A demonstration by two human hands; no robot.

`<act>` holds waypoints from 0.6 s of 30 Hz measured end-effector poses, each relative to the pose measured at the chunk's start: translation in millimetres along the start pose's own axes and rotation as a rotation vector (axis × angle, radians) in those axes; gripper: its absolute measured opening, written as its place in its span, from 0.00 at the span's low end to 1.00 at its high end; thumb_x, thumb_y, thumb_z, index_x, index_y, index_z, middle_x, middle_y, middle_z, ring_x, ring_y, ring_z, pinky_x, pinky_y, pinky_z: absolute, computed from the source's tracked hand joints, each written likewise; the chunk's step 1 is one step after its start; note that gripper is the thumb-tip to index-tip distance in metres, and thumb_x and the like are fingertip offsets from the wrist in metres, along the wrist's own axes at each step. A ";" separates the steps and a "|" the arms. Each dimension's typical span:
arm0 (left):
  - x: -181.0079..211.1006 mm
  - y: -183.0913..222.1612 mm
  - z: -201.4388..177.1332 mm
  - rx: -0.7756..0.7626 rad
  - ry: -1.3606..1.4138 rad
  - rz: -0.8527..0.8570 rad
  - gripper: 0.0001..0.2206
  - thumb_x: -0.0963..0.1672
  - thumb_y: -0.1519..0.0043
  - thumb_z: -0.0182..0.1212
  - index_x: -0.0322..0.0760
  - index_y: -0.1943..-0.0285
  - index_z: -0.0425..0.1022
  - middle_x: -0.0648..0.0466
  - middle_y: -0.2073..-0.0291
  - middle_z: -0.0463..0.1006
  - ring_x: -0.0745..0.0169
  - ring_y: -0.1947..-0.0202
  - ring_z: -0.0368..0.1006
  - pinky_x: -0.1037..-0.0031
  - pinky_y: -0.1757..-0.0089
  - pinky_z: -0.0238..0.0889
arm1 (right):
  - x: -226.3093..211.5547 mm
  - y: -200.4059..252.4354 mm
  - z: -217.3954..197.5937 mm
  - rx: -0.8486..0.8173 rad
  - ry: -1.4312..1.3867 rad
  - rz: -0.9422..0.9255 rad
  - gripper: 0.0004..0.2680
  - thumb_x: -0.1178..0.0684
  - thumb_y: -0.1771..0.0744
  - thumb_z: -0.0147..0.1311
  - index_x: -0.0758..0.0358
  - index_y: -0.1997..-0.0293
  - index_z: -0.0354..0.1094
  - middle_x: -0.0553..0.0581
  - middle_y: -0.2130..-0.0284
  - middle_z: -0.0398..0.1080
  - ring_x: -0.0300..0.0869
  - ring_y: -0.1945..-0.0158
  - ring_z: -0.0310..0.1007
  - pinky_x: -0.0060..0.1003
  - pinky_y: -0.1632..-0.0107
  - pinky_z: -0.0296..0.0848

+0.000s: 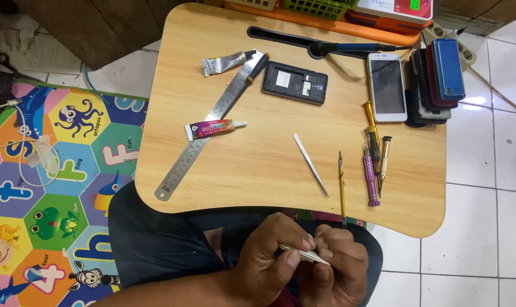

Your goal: The person is reassembling a mobile phone by fitting the internal components and screen into the plastic housing, using a small tool for alignment.

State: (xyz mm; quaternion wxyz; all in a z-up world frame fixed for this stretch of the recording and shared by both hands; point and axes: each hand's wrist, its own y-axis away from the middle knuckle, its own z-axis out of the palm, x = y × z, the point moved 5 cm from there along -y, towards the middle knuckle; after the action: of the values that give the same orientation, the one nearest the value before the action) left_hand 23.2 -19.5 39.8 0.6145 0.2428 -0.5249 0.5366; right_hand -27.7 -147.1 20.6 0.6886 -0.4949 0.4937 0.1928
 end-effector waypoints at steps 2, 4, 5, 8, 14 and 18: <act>-0.2 -0.4 0.6 -0.002 0.005 0.013 0.05 0.43 0.32 0.49 0.42 0.51 0.70 0.53 0.57 0.73 0.63 0.59 0.67 0.72 0.53 0.63 | -1.0 0.7 -2.7 -0.008 0.016 0.006 0.04 0.51 0.30 0.52 0.57 0.58 0.66 0.52 0.60 0.66 0.38 0.56 0.68 0.40 0.43 0.75; 1.3 -2.0 -1.0 -0.002 0.010 0.026 0.05 0.43 0.31 0.50 0.42 0.51 0.71 0.53 0.57 0.75 0.63 0.58 0.68 0.71 0.53 0.63 | -1.0 -1.5 -2.9 -0.019 0.031 0.011 0.04 0.51 0.30 0.51 0.57 0.58 0.66 0.52 0.59 0.66 0.38 0.54 0.69 0.40 0.40 0.75; 2.2 -3.4 -1.4 -0.024 -0.023 0.024 0.05 0.44 0.31 0.51 0.43 0.51 0.72 0.55 0.57 0.77 0.63 0.58 0.70 0.72 0.52 0.64 | -1.2 -4.0 -2.2 -0.025 0.009 -0.001 0.04 0.51 0.30 0.51 0.56 0.57 0.66 0.52 0.60 0.66 0.37 0.56 0.68 0.39 0.44 0.74; 6.4 -4.9 -3.9 -0.074 -0.055 0.023 0.05 0.45 0.30 0.54 0.43 0.51 0.73 0.55 0.56 0.80 0.63 0.56 0.72 0.72 0.51 0.67 | 0.7 -2.2 -3.4 -0.010 -0.046 -0.026 0.04 0.50 0.30 0.52 0.57 0.58 0.66 0.51 0.60 0.66 0.37 0.57 0.67 0.38 0.47 0.74; 10.6 -6.3 -4.0 -0.082 -0.054 0.025 0.04 0.44 0.30 0.56 0.42 0.52 0.73 0.55 0.55 0.80 0.63 0.56 0.73 0.72 0.52 0.69 | -2.3 -2.0 -3.4 -0.006 -0.064 -0.026 0.04 0.51 0.30 0.52 0.58 0.58 0.67 0.51 0.59 0.66 0.37 0.56 0.68 0.38 0.47 0.74; 13.2 -15.6 -7.5 -0.138 -0.147 -0.011 0.04 0.42 0.32 0.58 0.40 0.51 0.74 0.56 0.57 0.79 0.61 0.60 0.71 0.72 0.55 0.67 | -3.3 -12.0 -6.0 -0.065 0.060 0.017 0.02 0.56 0.30 0.48 0.60 0.55 0.64 0.55 0.60 0.65 0.41 0.57 0.69 0.39 0.49 0.75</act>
State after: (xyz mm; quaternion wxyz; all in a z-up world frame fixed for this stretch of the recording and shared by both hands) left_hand 38.7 -12.5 53.4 0.5925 0.2412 -0.6030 0.4767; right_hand -23.1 -156.8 29.3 0.6555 -0.5182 0.5119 0.1995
